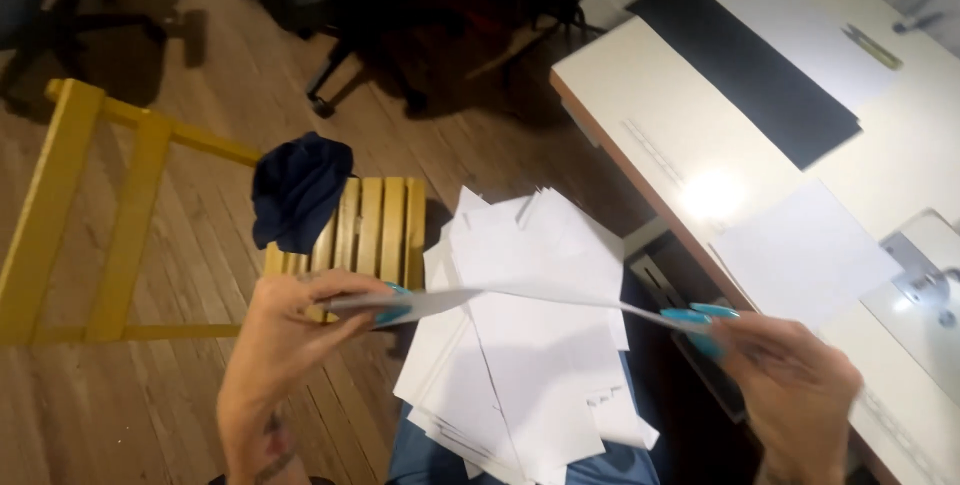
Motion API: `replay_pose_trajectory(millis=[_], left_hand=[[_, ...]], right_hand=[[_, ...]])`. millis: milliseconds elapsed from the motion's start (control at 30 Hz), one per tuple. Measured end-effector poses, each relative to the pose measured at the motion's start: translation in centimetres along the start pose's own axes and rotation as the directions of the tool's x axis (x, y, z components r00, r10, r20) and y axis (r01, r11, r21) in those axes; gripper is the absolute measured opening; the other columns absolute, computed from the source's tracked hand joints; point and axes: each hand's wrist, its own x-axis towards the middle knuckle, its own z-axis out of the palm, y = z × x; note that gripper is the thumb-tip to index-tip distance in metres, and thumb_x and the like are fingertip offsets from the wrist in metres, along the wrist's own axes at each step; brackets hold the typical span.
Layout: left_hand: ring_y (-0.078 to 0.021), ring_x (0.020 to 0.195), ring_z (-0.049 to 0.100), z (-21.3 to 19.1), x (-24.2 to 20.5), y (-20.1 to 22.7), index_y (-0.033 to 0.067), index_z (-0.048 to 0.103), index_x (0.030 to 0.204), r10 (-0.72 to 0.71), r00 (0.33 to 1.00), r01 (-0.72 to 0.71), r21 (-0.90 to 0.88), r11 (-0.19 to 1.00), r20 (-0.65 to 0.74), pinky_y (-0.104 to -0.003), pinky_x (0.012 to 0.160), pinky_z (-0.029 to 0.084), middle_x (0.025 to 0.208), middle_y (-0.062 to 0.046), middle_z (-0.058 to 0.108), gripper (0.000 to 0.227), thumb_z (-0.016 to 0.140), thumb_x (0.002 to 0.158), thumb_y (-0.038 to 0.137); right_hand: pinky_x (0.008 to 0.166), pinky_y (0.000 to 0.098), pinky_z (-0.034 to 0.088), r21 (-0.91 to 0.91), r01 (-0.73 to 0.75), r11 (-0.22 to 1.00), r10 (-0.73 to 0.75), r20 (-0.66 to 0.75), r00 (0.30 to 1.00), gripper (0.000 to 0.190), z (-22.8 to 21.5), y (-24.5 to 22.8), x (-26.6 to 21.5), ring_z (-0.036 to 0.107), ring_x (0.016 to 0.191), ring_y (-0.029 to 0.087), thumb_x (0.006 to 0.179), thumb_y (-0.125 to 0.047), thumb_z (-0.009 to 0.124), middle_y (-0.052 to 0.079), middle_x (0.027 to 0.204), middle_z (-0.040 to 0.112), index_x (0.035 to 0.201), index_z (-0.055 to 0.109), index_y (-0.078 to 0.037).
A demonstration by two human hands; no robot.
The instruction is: The person sits at a desk and sorts through a stack of white paper sheets, folding some of them and placing them into separate piles on the desk and a nearby yellow chair. The person handles the papers by hand, organizing them into distinct groups.
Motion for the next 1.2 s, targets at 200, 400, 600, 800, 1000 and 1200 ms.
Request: replay_pose_trajectory(millis=[200, 400, 600, 800, 1000, 1200], left_hand=[[-0.0126, 0.064, 0.062, 8.9, -3.3, -6.4, 0.0033, 0.065, 0.086, -0.491, 0.856, 0.303, -0.612, 0.731, -0.162, -0.021, 0.050, 0.048, 0.076, -0.008, 0.069, 0.028, 0.074, 0.060, 0.005], [-0.0225, 0.086, 0.062, 9.4, -3.5, -7.0, 0.0055, 0.066, 0.092, -0.674, 0.737, 0.542, -0.553, 0.633, -0.051, -0.034, 0.066, 0.054, 0.092, -0.010, 0.067, 0.030, 0.070, 0.062, 0.008], [-0.0164, 0.079, 0.062, 10.4, -1.9, -8.0, 0.0078, 0.062, 0.093, -0.499, 0.867, 0.420, -0.554, 0.719, 0.009, -0.032, 0.069, 0.052, 0.085, -0.006, 0.067, 0.046, 0.080, 0.051, 0.010], [-0.0187, 0.083, 0.061, 11.2, -2.0, -8.0, 0.0128, 0.064, 0.089, -0.422, 0.906, 0.377, -0.512, 0.772, 0.031, -0.030, 0.067, 0.056, 0.090, -0.007, 0.067, 0.037, 0.077, 0.054, 0.009], [-0.0189, 0.071, 0.061, 10.7, 0.9, -5.5, -0.0019, 0.067, 0.085, -0.592, 0.782, 0.612, -0.425, 0.667, 0.197, -0.026, 0.058, 0.048, 0.077, -0.011, 0.065, 0.030, 0.073, 0.061, 0.016], [-0.0214, 0.072, 0.065, 7.2, 15.6, 4.4, 0.0033, 0.069, 0.086, -0.325, 0.946, 0.323, -0.163, 0.932, 0.016, -0.028, 0.063, 0.049, 0.076, -0.010, 0.068, 0.025, 0.070, 0.065, 0.016]], right_hand=[[0.069, 0.0291, 0.053, 0.024, -0.324, 0.946, 0.310, 0.231, 0.922, 0.035, 5.9, 5.6, -1.2, 0.065, 0.079, 0.020, 0.060, 0.000, 0.070, 0.011, 0.086, 0.069, 0.094, 0.063, -0.001], [0.062, 0.0274, 0.055, 0.052, -0.406, 0.912, 0.388, 0.203, 0.899, 0.022, 5.2, 7.4, -1.2, 0.065, 0.073, 0.019, 0.061, -0.006, 0.073, 0.010, 0.081, 0.070, 0.082, 0.069, 0.000], [0.061, 0.0308, 0.049, 0.014, -0.427, 0.904, 0.399, 0.333, 0.854, 0.021, 4.9, 7.8, 0.9, 0.063, 0.079, 0.018, 0.061, -0.003, 0.073, 0.010, 0.084, 0.070, 0.081, 0.071, 0.001], [0.068, 0.0310, 0.055, 0.082, -0.307, 0.948, 0.253, 0.392, 0.885, 0.025, 3.4, 8.3, 0.6, 0.067, 0.078, 0.021, 0.062, 0.000, 0.068, 0.010, 0.086, 0.071, 0.086, 0.069, -0.004], [0.061, 0.0261, 0.049, -0.136, -0.468, 0.873, 0.487, 0.263, 0.833, 0.025, 3.0, 6.7, 1.8, 0.065, 0.074, 0.016, 0.065, -0.011, 0.070, 0.008, 0.080, 0.072, 0.087, 0.072, 0.000], [0.073, 0.0390, 0.048, -0.115, -0.485, 0.867, 0.483, -0.048, 0.875, 0.042, 1.6, -1.4, 9.0, 0.062, 0.084, 0.028, 0.064, -0.018, 0.070, 0.016, 0.091, 0.065, 0.101, 0.061, 0.000]])
